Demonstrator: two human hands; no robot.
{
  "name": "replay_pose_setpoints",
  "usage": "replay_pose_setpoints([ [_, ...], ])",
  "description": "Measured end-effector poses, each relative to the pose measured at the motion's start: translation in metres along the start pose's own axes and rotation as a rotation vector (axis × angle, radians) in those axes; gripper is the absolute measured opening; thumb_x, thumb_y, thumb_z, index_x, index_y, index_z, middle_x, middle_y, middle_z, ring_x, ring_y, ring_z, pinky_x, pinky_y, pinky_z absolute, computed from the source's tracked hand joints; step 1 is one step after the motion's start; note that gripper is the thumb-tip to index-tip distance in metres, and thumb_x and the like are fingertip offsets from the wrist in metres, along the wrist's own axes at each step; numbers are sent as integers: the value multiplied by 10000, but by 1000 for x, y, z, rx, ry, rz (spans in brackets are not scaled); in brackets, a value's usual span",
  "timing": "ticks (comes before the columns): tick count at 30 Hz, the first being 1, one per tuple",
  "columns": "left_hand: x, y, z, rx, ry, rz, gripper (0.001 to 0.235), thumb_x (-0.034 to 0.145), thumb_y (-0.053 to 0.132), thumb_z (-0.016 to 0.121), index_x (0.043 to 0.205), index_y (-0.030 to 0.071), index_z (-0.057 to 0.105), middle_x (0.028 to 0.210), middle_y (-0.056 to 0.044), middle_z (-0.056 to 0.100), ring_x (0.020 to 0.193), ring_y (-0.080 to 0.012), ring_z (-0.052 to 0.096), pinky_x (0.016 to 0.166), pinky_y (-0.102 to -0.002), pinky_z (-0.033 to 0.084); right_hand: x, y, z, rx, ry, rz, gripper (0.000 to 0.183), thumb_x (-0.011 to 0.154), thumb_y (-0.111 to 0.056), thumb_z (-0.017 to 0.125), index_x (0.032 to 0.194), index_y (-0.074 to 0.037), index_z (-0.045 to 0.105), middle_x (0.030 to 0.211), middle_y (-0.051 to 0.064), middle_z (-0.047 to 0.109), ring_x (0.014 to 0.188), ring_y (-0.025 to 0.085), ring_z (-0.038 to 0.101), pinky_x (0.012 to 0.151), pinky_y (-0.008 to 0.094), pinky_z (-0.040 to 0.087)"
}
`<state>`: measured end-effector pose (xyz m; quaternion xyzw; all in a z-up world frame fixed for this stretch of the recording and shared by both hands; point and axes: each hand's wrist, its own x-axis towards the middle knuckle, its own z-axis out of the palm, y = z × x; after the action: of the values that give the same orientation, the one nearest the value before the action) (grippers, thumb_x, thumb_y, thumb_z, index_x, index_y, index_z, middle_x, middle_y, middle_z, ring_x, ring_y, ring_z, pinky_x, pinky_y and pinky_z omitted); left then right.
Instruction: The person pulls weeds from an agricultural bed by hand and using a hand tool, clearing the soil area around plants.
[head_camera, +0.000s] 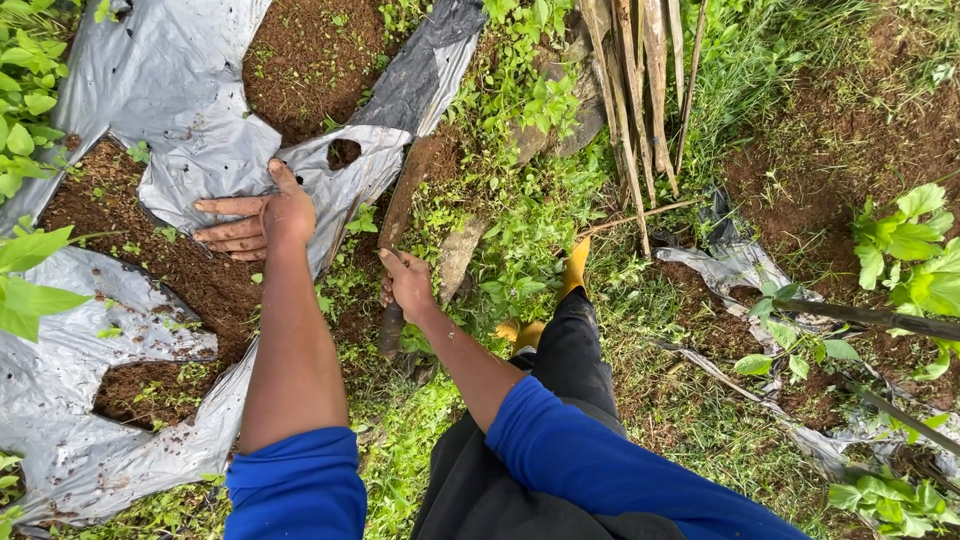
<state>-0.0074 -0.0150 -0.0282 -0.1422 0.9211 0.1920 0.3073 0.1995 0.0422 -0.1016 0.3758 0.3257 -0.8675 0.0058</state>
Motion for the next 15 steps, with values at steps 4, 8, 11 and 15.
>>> replay_pose_setpoints([
  [4, 38, -34, 16, 269, -86, 185, 574, 1148, 237, 170, 1618, 139, -146, 1150, -325, 653, 982, -449, 675, 716, -472, 570, -3, 49, -33, 61, 82, 36, 505, 1129, -322, 589, 1328, 137, 521, 588, 71, 536, 469, 170, 550, 502, 374, 480],
  [8, -3, -5, -4, 94, -68, 62, 721, 1074, 527, -19, 1556, 33, 188, 1160, -314, 658, 1045, -440, 663, 774, -517, 551, -24, 57, -49, 72, 98, 92, 413, 1113, -360, 610, 1176, 45, 563, 578, 56, 523, 445, 180, 552, 471, 378, 509],
  [11, -8, 8, -5, -25, -29, -8, 1025, 1008, 691, -59, 1413, -58, 511, 1127, -288, 679, 1019, -403, 671, 785, -520, 541, 0, 49, -51, 62, 80, 85, 440, 1108, -385, 616, 1184, 45, 564, 597, 59, 527, 457, 181, 555, 481, 402, 522],
  [15, -33, 21, -14, -7, -26, 6, 956, 1025, 627, -55, 1497, -58, 416, 1096, -292, 665, 991, -443, 654, 750, -519, 538, 20, 61, -60, 96, 44, 77, 641, 1102, -400, 624, 1430, 110, 415, 636, 79, 536, 495, 215, 566, 510, 430, 502],
])
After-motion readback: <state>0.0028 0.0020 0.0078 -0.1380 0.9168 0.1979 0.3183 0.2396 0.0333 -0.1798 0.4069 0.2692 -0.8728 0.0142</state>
